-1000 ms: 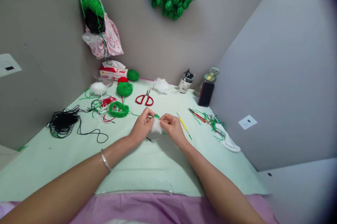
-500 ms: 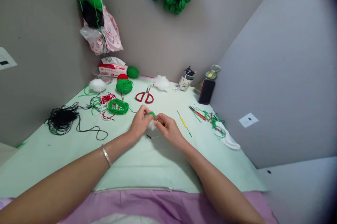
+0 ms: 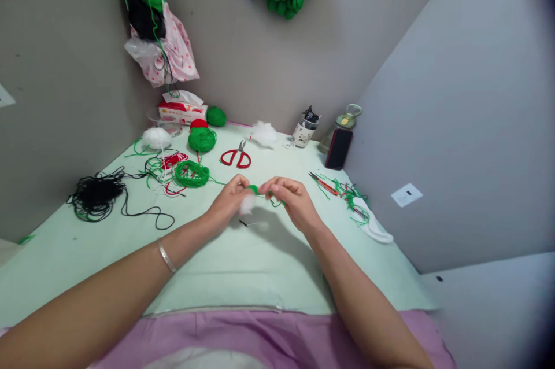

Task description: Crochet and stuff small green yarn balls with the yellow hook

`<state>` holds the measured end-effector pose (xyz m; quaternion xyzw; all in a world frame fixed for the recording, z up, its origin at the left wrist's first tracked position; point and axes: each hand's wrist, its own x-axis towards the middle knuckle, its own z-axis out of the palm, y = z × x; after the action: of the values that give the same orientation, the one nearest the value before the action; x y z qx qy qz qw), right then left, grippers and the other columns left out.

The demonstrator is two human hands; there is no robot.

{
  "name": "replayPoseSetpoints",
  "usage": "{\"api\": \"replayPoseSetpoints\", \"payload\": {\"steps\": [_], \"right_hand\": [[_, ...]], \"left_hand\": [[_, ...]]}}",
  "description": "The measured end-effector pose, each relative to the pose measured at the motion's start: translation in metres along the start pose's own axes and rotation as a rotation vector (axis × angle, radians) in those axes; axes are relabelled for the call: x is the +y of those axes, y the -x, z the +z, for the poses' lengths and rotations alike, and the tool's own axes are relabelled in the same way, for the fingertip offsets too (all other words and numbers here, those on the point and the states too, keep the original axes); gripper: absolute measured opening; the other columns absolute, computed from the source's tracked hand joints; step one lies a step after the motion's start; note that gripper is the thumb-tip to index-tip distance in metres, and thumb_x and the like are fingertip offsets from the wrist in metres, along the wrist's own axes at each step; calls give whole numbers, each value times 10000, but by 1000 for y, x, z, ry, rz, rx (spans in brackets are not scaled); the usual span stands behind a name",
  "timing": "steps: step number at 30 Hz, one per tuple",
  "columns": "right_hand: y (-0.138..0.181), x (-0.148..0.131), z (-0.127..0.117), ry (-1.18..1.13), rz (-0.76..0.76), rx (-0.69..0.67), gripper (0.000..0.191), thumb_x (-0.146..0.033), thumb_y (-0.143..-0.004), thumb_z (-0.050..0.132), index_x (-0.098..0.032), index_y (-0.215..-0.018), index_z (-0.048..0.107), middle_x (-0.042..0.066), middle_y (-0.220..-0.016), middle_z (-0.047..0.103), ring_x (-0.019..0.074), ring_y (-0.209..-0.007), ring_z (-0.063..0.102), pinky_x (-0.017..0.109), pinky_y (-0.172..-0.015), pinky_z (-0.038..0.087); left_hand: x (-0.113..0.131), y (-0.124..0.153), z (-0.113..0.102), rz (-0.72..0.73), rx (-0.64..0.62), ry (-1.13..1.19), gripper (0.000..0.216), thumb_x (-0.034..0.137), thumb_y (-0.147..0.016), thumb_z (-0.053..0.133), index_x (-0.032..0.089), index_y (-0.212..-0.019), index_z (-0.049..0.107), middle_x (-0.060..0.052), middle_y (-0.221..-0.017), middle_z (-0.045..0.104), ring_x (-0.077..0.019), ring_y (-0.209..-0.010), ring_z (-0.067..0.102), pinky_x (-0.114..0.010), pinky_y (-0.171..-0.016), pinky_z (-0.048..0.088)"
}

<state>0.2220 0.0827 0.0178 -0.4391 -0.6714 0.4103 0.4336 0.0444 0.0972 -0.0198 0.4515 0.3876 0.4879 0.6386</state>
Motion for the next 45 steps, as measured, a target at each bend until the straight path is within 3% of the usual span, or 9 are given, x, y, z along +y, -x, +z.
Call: {"api": "replayPoseSetpoints", "payload": {"steps": [3, 8, 13, 21, 26, 31, 35, 38, 45], "right_hand": [[0, 0, 5, -74, 61, 10, 282, -477, -880, 582, -241, -778, 463, 12, -807, 653, 111, -534, 489, 264, -525, 389], [2, 1, 7, 133, 25, 59, 198, -343, -831, 651, -219, -963, 570, -3, -925, 657, 99, -620, 445, 256, -599, 375], [2, 5, 12, 228, 18, -46, 165, -346, -860, 602, -200, -785, 615, -31, -700, 563, 126, -668, 468, 260, -637, 360], [0, 17, 16, 243, 81, 89, 204, -353, -796, 611, -206, -664, 559, -59, -568, 443, 108, -568, 345, 266, -549, 258], [-2, 12, 13, 203, 110, 124, 281, -398, -800, 598, -216, -614, 492, -68, -538, 381, 102, -543, 297, 273, -530, 224], [2, -1, 11, 163, 97, -7, 280, -428, -851, 558, -205, -683, 542, -58, -599, 420, 109, -578, 342, 266, -558, 276], [8, -5, 17, 183, 67, -88, 160, -313, -791, 619, -207, -708, 532, -62, -652, 442, 107, -626, 371, 255, -593, 287], [8, 1, 22, 211, 79, -31, 158, -264, -756, 609, -210, -664, 492, -67, -620, 416, 105, -611, 340, 259, -576, 258], [-4, 20, 12, 184, 140, 129, 176, -330, -713, 558, -220, -602, 479, -68, -547, 394, 98, -543, 303, 266, -530, 223]], "left_hand": [[3, 7, 7, -7, -54, 4, 314, 348, -728, 783, 229, -804, 503, 90, -579, 526, -99, -440, 459, -198, -381, 330], [4, 9, 10, 27, 29, 21, 267, 344, -764, 718, 233, -797, 478, 92, -615, 499, -88, -490, 464, -188, -443, 358], [2, 7, 9, 46, 85, 40, 284, 321, -747, 726, 227, -790, 462, 84, -666, 497, -80, -539, 460, -173, -473, 360], [12, 13, 11, -27, -95, 65, 362, 435, -754, 762, 233, -838, 473, 54, -737, 588, -140, -650, 601, -278, -604, 554], [14, 12, 6, -16, -165, 30, 451, 445, -692, 837, 220, -908, 510, 43, -764, 639, -155, -673, 648, -259, -613, 508], [6, 2, -3, 45, -92, -37, 334, 342, -733, 830, 192, -807, 541, 87, -610, 515, -90, -544, 490, -198, -515, 357], [-4, -5, -3, 72, 23, -86, 236, 253, -873, 761, 166, -787, 560, 70, -670, 510, -79, -549, 465, -198, -504, 385], [-6, -2, 1, 48, 27, -81, 198, 289, -943, 690, 164, -837, 578, 53, -713, 540, -90, -552, 498, -218, -503, 441], [13, 13, 8, 19, -125, 20, 331, 479, -802, 728, 205, -833, 544, 35, -798, 571, -145, -736, 598, -299, -688, 572]]}}
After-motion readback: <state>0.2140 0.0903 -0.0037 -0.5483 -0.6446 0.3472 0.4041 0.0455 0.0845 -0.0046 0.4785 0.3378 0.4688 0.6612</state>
